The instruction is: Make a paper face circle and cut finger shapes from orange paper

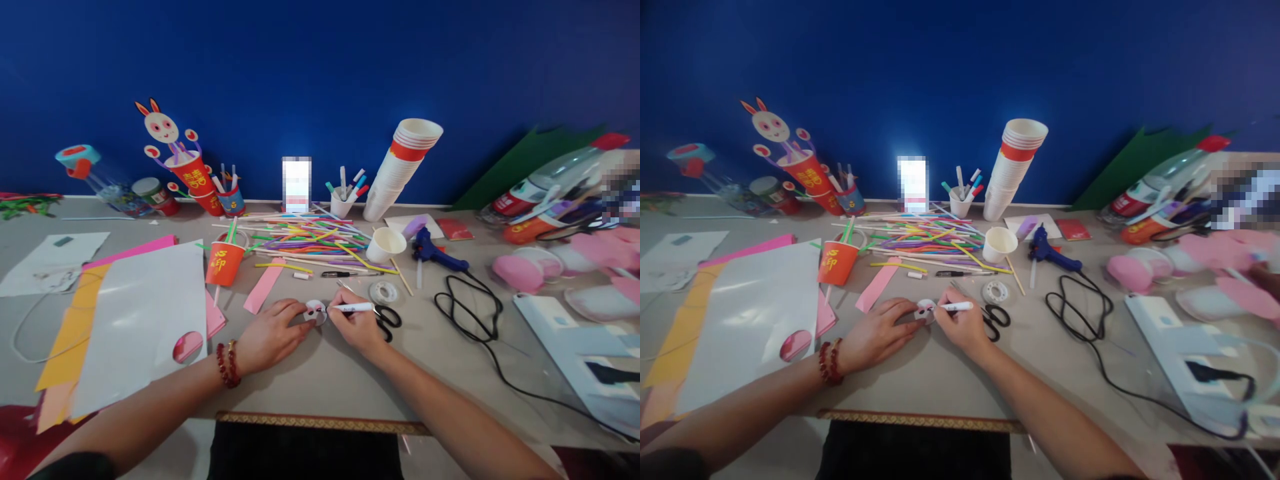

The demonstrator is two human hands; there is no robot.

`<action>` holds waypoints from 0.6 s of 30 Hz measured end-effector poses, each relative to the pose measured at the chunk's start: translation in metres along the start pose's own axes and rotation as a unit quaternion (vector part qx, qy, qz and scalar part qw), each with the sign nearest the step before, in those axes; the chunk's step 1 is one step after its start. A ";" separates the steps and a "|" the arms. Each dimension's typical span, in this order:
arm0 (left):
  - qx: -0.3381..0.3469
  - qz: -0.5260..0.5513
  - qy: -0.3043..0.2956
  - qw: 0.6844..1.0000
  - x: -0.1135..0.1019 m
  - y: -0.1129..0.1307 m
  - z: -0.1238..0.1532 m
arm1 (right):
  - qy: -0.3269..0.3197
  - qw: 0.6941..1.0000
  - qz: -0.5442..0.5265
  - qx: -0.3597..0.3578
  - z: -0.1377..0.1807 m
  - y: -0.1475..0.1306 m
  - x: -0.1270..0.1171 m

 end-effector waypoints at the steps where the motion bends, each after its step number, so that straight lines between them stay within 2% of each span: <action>1: 0.000 0.000 -0.001 1.000 0.000 0.000 0.000 | 0.000 1.000 -0.002 -0.002 0.000 0.000 0.000; 7: 0.001 0.003 -0.001 1.000 0.001 0.000 0.000 | -0.017 1.000 0.011 -0.005 0.000 -0.004 0.001; 13: 0.000 0.007 0.008 1.000 -0.001 0.000 0.000 | 0.003 1.000 -0.005 0.003 0.000 -0.003 0.000; 18: -0.002 0.009 0.001 1.000 0.000 0.000 -0.001 | -0.017 1.000 0.014 0.000 0.000 -0.002 0.001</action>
Point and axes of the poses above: each hand's wrist, its own z-axis away from the middle knuckle, its own x-axis out of the palm, y = z × x, the point moved 5 cm from there along -z, towards the middle knuckle, and after that the axes turned 1 degree about -z, right-handed, at the moved point
